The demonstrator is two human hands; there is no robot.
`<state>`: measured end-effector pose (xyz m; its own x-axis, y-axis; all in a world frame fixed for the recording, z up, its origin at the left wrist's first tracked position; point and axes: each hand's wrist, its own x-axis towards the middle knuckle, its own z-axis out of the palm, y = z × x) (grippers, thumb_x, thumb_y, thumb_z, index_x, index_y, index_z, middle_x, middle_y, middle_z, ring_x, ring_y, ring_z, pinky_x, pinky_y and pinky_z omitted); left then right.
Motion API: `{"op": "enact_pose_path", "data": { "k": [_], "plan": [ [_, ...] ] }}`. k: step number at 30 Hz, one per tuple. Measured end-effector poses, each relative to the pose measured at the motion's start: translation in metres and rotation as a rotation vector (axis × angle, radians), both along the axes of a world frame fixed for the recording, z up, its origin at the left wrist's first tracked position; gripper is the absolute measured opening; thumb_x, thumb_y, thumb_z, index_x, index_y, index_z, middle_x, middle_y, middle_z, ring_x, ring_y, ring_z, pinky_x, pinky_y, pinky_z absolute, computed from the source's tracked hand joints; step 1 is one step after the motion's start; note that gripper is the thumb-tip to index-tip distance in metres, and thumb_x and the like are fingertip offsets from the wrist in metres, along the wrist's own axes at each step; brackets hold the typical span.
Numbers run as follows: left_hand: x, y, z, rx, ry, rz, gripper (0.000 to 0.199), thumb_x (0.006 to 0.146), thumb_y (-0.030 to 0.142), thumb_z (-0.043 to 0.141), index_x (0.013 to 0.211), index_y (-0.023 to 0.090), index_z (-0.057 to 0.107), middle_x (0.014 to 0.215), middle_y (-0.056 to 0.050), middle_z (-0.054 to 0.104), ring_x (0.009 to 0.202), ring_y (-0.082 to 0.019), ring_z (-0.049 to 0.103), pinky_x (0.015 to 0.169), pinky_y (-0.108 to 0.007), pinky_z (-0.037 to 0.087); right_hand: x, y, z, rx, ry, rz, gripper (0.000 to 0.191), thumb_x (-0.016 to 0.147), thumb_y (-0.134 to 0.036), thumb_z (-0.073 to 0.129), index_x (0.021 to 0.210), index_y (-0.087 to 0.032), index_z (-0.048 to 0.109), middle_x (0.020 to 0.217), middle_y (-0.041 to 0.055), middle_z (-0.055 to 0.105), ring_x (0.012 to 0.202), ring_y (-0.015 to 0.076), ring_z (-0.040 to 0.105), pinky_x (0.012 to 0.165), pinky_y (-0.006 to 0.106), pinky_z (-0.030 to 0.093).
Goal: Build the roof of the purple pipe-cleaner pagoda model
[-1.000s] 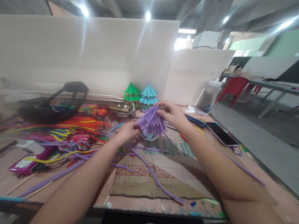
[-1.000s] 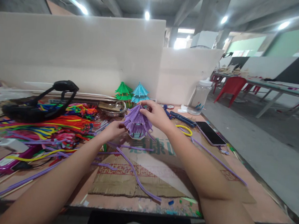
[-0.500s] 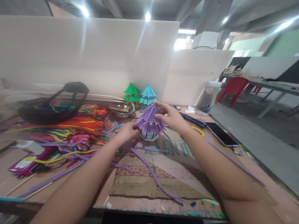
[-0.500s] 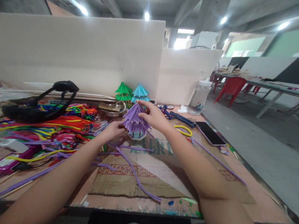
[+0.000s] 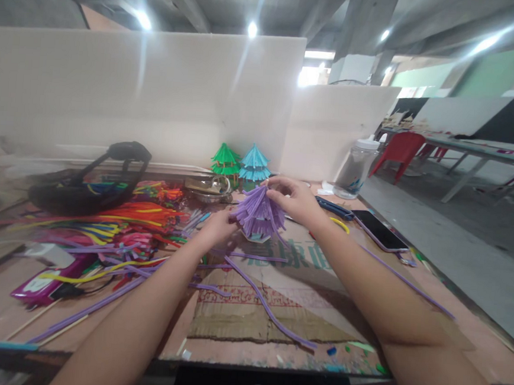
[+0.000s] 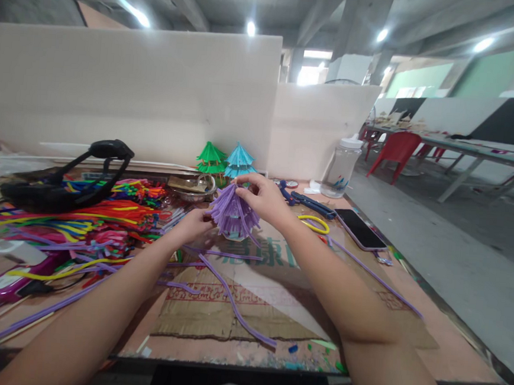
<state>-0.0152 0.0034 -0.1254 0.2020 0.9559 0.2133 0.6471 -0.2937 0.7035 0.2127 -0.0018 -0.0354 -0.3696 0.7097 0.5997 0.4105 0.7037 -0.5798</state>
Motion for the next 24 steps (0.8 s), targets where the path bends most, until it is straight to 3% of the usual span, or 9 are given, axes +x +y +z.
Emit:
{"op": "enact_pose_path", "data": {
  "k": [15,24],
  "plan": [
    [0.0006,-0.0014,0.0027,0.003,0.013,-0.028,0.026,0.075,0.033,0.061,0.085,0.015,0.077,0.08,-0.004,0.076,0.084,-0.025,0.068,0.073,-0.027,0.051,-0.0028,-0.0048,0.004,0.032,0.102,0.05,0.015,0.083,-0.031,0.061,0.085,-0.017,0.068,0.092,0.006,0.069,0.083,0.0177,0.061,0.078,0.033,0.046],
    [-0.0024,0.0031,-0.0005,-0.026,-0.001,0.012,0.021,0.072,0.031,0.062,0.08,0.016,0.075,0.074,-0.004,0.074,0.079,-0.025,0.068,0.068,-0.027,0.051,-0.0027,0.0033,-0.0029,-0.086,0.186,-0.003,0.02,0.085,-0.027,0.058,0.094,-0.021,0.074,0.097,0.004,0.075,0.089,0.0182,0.067,0.083,0.035,0.051]
  ]
}}
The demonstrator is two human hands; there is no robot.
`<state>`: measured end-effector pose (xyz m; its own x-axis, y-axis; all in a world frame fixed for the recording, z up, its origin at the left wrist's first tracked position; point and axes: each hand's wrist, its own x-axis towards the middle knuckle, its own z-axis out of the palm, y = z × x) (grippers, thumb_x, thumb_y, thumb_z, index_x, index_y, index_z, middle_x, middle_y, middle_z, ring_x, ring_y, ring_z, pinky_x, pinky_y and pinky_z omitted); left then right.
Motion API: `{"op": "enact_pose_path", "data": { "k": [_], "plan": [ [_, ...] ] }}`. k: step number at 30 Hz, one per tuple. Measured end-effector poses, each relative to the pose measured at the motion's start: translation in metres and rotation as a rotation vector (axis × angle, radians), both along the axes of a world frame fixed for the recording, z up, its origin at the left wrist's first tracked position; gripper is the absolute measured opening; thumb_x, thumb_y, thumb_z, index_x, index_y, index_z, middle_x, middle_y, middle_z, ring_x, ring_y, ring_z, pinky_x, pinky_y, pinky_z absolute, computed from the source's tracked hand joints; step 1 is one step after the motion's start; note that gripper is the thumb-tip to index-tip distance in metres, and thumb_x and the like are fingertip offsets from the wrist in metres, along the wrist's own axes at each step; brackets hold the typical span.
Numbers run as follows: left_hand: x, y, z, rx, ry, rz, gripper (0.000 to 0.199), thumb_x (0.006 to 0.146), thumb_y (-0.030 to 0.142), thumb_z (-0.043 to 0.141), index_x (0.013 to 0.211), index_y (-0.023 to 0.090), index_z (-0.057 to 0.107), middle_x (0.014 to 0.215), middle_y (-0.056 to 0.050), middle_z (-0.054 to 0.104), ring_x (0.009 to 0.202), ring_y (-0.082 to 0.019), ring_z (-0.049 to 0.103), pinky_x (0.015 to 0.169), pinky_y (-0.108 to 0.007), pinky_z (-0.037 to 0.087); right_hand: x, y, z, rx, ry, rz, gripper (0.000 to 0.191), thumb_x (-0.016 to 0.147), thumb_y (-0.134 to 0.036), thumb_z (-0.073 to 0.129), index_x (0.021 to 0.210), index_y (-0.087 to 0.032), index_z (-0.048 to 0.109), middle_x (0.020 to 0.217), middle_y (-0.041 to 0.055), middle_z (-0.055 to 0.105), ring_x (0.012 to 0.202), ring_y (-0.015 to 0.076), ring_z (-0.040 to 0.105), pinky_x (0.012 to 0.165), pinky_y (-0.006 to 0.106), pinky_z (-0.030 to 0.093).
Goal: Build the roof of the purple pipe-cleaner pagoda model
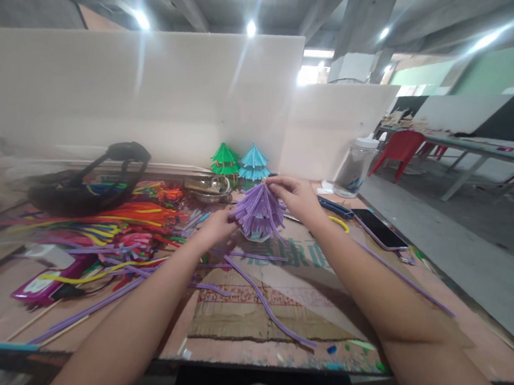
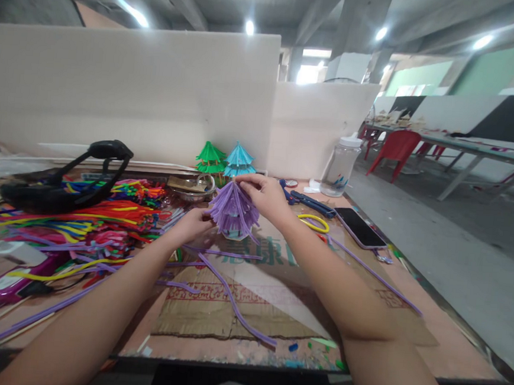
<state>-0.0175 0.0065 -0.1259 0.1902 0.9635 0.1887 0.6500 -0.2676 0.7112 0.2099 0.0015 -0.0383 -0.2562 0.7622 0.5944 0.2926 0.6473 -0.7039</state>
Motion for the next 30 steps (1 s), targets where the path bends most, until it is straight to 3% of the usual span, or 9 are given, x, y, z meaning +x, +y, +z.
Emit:
{"op": "enact_pose_path", "data": {
  "k": [5,14,17,21,24,27,30],
  "plan": [
    [-0.002,0.001,-0.002,-0.003,0.014,-0.001,0.022,0.072,0.03,0.06,0.081,0.016,0.075,0.074,-0.003,0.073,0.076,-0.022,0.066,0.068,-0.027,0.05,0.004,0.008,-0.002,-0.073,0.09,0.046,0.022,0.085,-0.021,0.053,0.096,-0.02,0.072,0.093,0.0027,0.075,0.074,0.0138,0.067,0.078,0.034,0.055],
    [-0.01,0.004,-0.005,-0.027,0.029,-0.037,0.037,0.076,0.044,0.055,0.086,0.013,0.074,0.081,-0.005,0.073,0.078,-0.022,0.065,0.072,-0.029,0.047,0.003,0.011,-0.006,-0.199,0.185,0.142,0.015,0.085,-0.023,0.058,0.096,-0.017,0.067,0.089,0.005,0.075,0.075,0.0151,0.071,0.078,0.036,0.06],
    [-0.008,0.004,-0.006,-0.034,0.026,-0.028,0.037,0.076,0.043,0.054,0.087,0.013,0.073,0.082,-0.006,0.073,0.079,-0.023,0.065,0.073,-0.03,0.046,0.003,0.012,-0.007,-0.219,0.182,0.212,0.017,0.083,-0.017,0.055,0.096,-0.018,0.066,0.097,0.0051,0.075,0.081,0.0154,0.072,0.082,0.037,0.06],
    [-0.012,0.003,-0.003,-0.064,-0.002,-0.076,0.035,0.073,0.041,0.057,0.087,0.013,0.074,0.084,-0.006,0.074,0.081,-0.023,0.065,0.073,-0.028,0.047,0.003,0.01,-0.005,-0.253,0.133,0.292,0.027,0.08,-0.01,0.051,0.099,-0.02,0.067,0.103,0.0031,0.073,0.096,0.0153,0.07,0.097,0.04,0.055],
    [-0.025,-0.002,0.011,-0.116,0.081,-0.121,0.026,0.07,0.036,0.061,0.081,0.017,0.075,0.079,-0.004,0.074,0.072,-0.019,0.064,0.066,-0.025,0.045,0.002,0.003,-0.001,-0.232,0.123,0.333,0.035,0.077,-0.005,0.046,0.099,-0.022,0.067,0.106,0.0008,0.072,0.106,0.0144,0.067,0.105,0.04,0.049],
    [-0.034,-0.018,0.039,-0.15,0.338,0.064,0.023,0.073,0.037,0.062,0.07,0.018,0.074,0.06,-0.003,0.067,0.057,-0.018,0.058,0.055,-0.026,0.037,0.0,-0.006,0.005,-0.209,0.132,0.358,0.044,0.072,-0.001,0.041,0.1,-0.023,0.066,0.111,-0.0001,0.071,0.111,0.0132,0.064,0.109,0.039,0.046],
    [-0.023,-0.041,0.067,0.106,0.259,0.165,0.034,0.083,0.046,0.058,0.072,0.017,0.073,0.064,-0.004,0.066,0.062,-0.018,0.059,0.058,-0.027,0.039,-0.003,-0.017,0.01,-0.217,0.165,0.386,0.043,0.072,-0.001,0.042,0.1,-0.023,0.065,0.114,0.001,0.069,0.112,0.0137,0.064,0.108,0.038,0.046]
  ]
}}
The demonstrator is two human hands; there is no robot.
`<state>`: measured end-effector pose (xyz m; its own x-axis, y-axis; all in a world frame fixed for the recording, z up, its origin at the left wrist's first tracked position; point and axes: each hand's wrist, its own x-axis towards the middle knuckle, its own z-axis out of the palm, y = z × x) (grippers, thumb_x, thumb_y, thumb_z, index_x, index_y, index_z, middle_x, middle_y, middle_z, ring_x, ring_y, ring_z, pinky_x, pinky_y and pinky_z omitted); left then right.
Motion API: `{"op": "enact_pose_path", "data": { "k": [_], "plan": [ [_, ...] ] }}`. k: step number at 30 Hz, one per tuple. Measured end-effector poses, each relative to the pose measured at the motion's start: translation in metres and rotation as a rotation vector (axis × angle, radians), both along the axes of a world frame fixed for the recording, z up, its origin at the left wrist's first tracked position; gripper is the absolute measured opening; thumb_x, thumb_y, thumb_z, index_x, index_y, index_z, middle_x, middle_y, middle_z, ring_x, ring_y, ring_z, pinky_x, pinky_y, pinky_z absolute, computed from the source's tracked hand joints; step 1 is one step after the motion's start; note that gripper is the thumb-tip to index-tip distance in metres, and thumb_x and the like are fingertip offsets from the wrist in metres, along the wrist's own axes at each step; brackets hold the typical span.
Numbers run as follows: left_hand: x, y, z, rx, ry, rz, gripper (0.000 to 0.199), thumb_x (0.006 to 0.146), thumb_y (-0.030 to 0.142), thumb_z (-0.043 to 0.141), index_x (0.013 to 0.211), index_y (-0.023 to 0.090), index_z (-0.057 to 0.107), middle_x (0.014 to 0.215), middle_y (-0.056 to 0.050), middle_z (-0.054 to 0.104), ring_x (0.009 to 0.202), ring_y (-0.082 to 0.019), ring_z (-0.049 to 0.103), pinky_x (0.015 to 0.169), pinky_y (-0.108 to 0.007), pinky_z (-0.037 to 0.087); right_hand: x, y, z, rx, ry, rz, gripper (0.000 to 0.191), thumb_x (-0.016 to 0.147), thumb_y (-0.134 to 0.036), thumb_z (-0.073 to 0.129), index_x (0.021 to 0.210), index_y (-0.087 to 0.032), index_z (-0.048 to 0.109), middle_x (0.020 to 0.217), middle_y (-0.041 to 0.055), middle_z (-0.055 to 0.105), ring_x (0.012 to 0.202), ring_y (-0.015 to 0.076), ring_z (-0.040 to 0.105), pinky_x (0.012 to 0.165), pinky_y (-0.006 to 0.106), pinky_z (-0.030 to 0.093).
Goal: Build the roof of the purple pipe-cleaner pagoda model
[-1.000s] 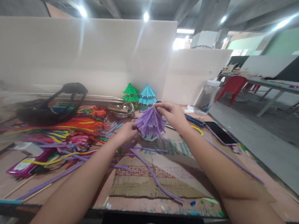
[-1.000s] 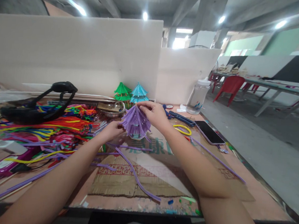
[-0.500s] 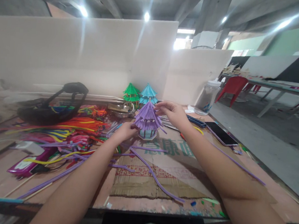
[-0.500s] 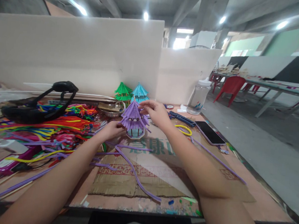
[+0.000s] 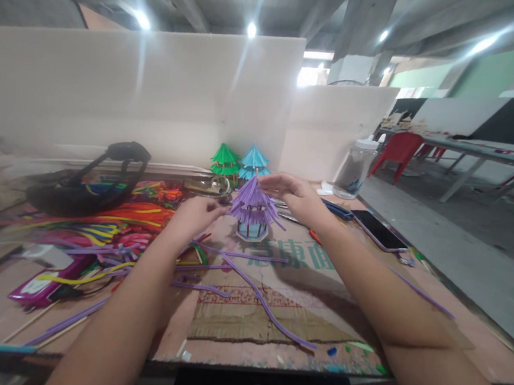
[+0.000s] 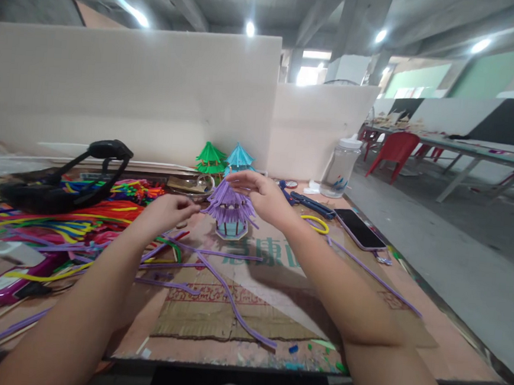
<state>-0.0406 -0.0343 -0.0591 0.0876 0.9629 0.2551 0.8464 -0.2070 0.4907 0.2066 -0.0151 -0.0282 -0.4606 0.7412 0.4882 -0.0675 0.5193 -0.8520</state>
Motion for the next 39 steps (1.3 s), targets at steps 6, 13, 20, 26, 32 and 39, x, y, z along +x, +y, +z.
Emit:
{"op": "enact_pose_path", "data": {
  "k": [6,13,20,26,32,39],
  "plan": [
    [0.042,-0.023,0.0,0.827,-0.075,-0.265,0.033,0.086,0.039,0.067,0.114,0.021,0.069,0.105,-0.008,0.065,0.099,-0.02,0.059,0.089,-0.033,0.046,-0.015,-0.023,0.005,-0.197,0.075,0.048,0.033,0.079,-0.013,0.054,0.11,-0.024,0.062,0.125,0.0064,0.066,0.116,0.0202,0.062,0.1,0.042,0.051],
    [0.051,-0.017,-0.017,0.934,-0.037,-0.313,0.015,0.091,0.026,0.061,0.1,0.02,0.071,0.093,-0.005,0.066,0.091,-0.017,0.059,0.083,-0.031,0.047,-0.028,-0.03,-0.003,-0.407,0.233,0.142,0.02,0.083,-0.027,0.062,0.103,-0.023,0.064,0.118,0.0079,0.068,0.109,0.0199,0.062,0.094,0.036,0.052],
    [0.054,-0.022,-0.016,0.902,0.019,-0.342,0.009,0.092,0.022,0.058,0.094,0.02,0.067,0.096,-0.005,0.066,0.096,-0.019,0.058,0.086,-0.034,0.044,-0.028,-0.031,-0.006,-0.425,0.268,0.23,0.024,0.08,-0.034,0.073,0.101,-0.024,0.066,0.115,0.0051,0.068,0.112,0.0173,0.06,0.097,0.031,0.049],
    [0.048,-0.022,-0.012,0.811,-0.08,-0.242,0.01,0.093,0.016,0.047,0.09,0.019,0.057,0.092,-0.006,0.061,0.091,-0.02,0.056,0.082,-0.034,0.042,-0.01,-0.031,0.011,-0.233,0.158,0.139,0.032,0.08,-0.043,0.073,0.104,-0.024,0.064,0.12,0.0054,0.066,0.111,0.0196,0.063,0.1,0.038,0.05],
    [0.045,-0.014,-0.012,0.627,-0.275,-0.18,0.023,0.098,0.028,0.039,0.08,0.02,0.05,0.083,-0.004,0.055,0.082,-0.018,0.053,0.075,-0.03,0.04,0.016,-0.025,0.027,0.116,-0.162,-0.23,0.032,0.089,-0.038,0.061,0.114,-0.019,0.064,0.097,0.0056,0.072,0.083,0.0163,0.068,0.082,0.036,0.056],
    [0.05,-0.016,-0.01,0.478,-0.382,-0.249,0.028,0.097,0.031,0.041,0.074,0.019,0.052,0.077,-0.001,0.053,0.079,-0.016,0.051,0.076,-0.028,0.04,0.003,-0.016,0.006,0.61,-0.479,-0.26,0.028,0.091,-0.024,0.06,0.116,-0.023,0.07,0.099,0.0066,0.072,0.083,0.0161,0.064,0.077,0.032,0.051]
  ]
}}
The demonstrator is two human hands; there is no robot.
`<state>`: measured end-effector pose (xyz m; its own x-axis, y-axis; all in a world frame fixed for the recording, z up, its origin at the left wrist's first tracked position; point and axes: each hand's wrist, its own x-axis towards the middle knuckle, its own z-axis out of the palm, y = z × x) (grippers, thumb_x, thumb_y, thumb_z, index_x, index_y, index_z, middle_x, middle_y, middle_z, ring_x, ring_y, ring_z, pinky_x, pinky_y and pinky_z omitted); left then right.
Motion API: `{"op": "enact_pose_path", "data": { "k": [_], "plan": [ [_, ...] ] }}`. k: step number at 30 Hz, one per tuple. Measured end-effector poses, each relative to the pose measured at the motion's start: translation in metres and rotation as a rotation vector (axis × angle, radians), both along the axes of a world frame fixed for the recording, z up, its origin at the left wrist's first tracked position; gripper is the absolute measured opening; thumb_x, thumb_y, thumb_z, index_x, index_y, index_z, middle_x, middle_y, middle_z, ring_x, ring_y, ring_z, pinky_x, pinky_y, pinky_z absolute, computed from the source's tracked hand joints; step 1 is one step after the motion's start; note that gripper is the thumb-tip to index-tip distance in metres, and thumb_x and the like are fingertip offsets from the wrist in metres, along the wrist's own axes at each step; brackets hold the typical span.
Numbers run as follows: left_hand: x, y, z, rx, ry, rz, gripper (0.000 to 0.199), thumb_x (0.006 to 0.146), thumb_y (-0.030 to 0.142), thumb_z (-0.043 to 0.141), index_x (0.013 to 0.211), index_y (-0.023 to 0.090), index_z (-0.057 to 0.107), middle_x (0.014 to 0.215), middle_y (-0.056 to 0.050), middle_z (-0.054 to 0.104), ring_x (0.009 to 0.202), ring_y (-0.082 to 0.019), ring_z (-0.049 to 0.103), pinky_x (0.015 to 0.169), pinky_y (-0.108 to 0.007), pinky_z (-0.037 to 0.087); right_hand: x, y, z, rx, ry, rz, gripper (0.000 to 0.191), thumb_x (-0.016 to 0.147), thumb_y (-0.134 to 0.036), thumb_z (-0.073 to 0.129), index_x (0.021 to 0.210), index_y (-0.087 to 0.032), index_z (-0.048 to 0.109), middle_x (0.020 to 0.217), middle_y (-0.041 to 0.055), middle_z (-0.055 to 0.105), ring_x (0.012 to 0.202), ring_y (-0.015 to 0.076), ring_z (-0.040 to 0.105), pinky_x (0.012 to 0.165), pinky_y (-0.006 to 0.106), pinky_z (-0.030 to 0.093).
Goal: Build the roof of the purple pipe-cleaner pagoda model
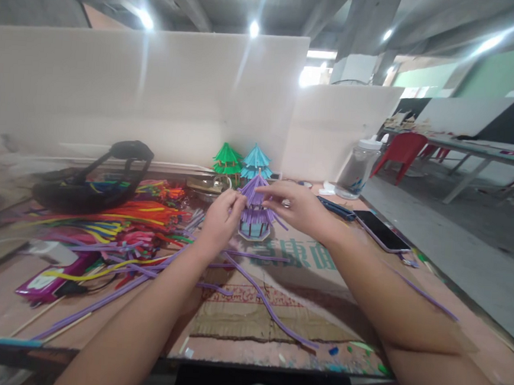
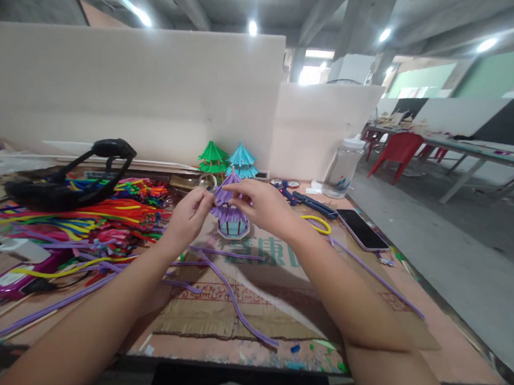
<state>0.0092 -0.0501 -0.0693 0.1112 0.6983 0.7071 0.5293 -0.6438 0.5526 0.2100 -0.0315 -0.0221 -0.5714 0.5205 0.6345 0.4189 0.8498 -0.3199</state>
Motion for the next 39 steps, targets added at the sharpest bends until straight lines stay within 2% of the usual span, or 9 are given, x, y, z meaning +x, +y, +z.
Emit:
{"op": "enact_pose_path", "data": {
  "k": [7,11,15,20,24,28,30,34,39],
  "plan": [
    [0.008,-0.001,0.0,-0.343,-0.366,-0.229,0.022,0.082,0.038,0.062,0.077,0.017,0.06,0.075,0.001,0.058,0.074,-0.013,0.053,0.073,-0.025,0.042,-0.017,0.011,-0.028,0.139,0.08,0.023,0.024,0.093,-0.029,0.06,0.113,-0.026,0.072,0.1,0.0037,0.075,0.086,0.0159,0.067,0.076,0.029,0.051],
    [0.008,-0.004,0.004,-0.353,-0.487,-0.279,0.027,0.073,0.042,0.071,0.073,0.016,0.061,0.073,0.002,0.058,0.073,-0.012,0.052,0.073,-0.024,0.042,-0.021,0.01,-0.034,0.227,0.186,0.033,0.023,0.095,-0.031,0.056,0.11,-0.029,0.073,0.087,0.0015,0.074,0.077,0.0137,0.065,0.07,0.027,0.051],
    [0.008,-0.005,0.006,-0.327,-0.429,-0.249,0.032,0.073,0.047,0.07,0.074,0.016,0.062,0.07,0.002,0.056,0.068,-0.012,0.05,0.066,-0.024,0.041,-0.02,0.005,-0.03,0.287,0.202,0.047,0.023,0.096,-0.031,0.053,0.098,-0.027,0.076,0.082,0.0021,0.073,0.074,0.0132,0.065,0.067,0.026,0.05],
    [-0.005,0.005,0.002,-0.244,-0.267,-0.064,0.035,0.085,0.051,0.056,0.076,0.017,0.062,0.069,0.001,0.058,0.068,-0.014,0.052,0.066,-0.024,0.04,-0.001,0.007,-0.008,0.201,0.156,-0.085,0.02,0.092,-0.029,0.056,0.09,-0.021,0.074,0.086,0.0051,0.074,0.081,0.0166,0.066,0.076,0.029,0.049],
    [-0.029,0.018,-0.001,-0.143,0.107,0.305,0.033,0.089,0.047,0.051,0.082,0.019,0.066,0.082,-0.004,0.067,0.076,-0.018,0.058,0.07,-0.027,0.041,0.028,0.026,0.006,0.026,0.14,-0.36,0.024,0.091,-0.03,0.054,0.091,-0.018,0.075,0.09,0.0063,0.075,0.084,0.0199,0.066,0.075,0.03,0.047],
    [-0.05,0.03,-0.007,-0.377,0.433,0.471,0.03,0.088,0.037,0.048,0.09,0.02,0.072,0.091,-0.009,0.074,0.082,-0.024,0.065,0.07,-0.03,0.043,0.043,0.047,0.0,-0.166,0.034,-0.441,0.027,0.089,-0.03,0.054,0.098,-0.017,0.076,0.093,0.0074,0.076,0.083,0.0212,0.067,0.074,0.031,0.047],
    [-0.056,0.036,-0.014,-0.518,0.529,0.442,0.028,0.084,0.034,0.052,0.093,0.02,0.074,0.098,-0.01,0.075,0.089,-0.026,0.067,0.072,-0.03,0.044,0.043,0.054,-0.007,-0.254,-0.02,-0.412,0.028,0.088,-0.028,0.054,0.1,-0.017,0.076,0.09,0.0073,0.076,0.079,0.0201,0.067,0.07,0.03,0.047],
    [-0.056,0.048,-0.034,-0.679,0.566,0.203,0.027,0.077,0.034,0.061,0.094,0.02,0.076,0.099,-0.007,0.077,0.09,-0.024,0.069,0.075,-0.027,0.047,0.036,0.059,-0.018,-0.325,-0.06,-0.359,0.029,0.086,-0.024,0.053,0.102,-0.016,0.076,0.086,0.0072,0.075,0.072,0.0181,0.066,0.062,0.028,0.046],
    [-0.045,0.048,-0.042,-0.711,0.491,-0.008,0.029,0.073,0.039,0.063,0.09,0.02,0.077,0.092,-0.005,0.077,0.082,-0.021,0.068,0.073,-0.026,0.048,0.03,0.057,-0.019,-0.391,-0.071,-0.292,0.03,0.088,-0.029,0.053,0.102,-0.015,0.076,0.081,0.0071,0.075,0.075,0.0189,0.068,0.065,0.028,0.048]
  ]
}}
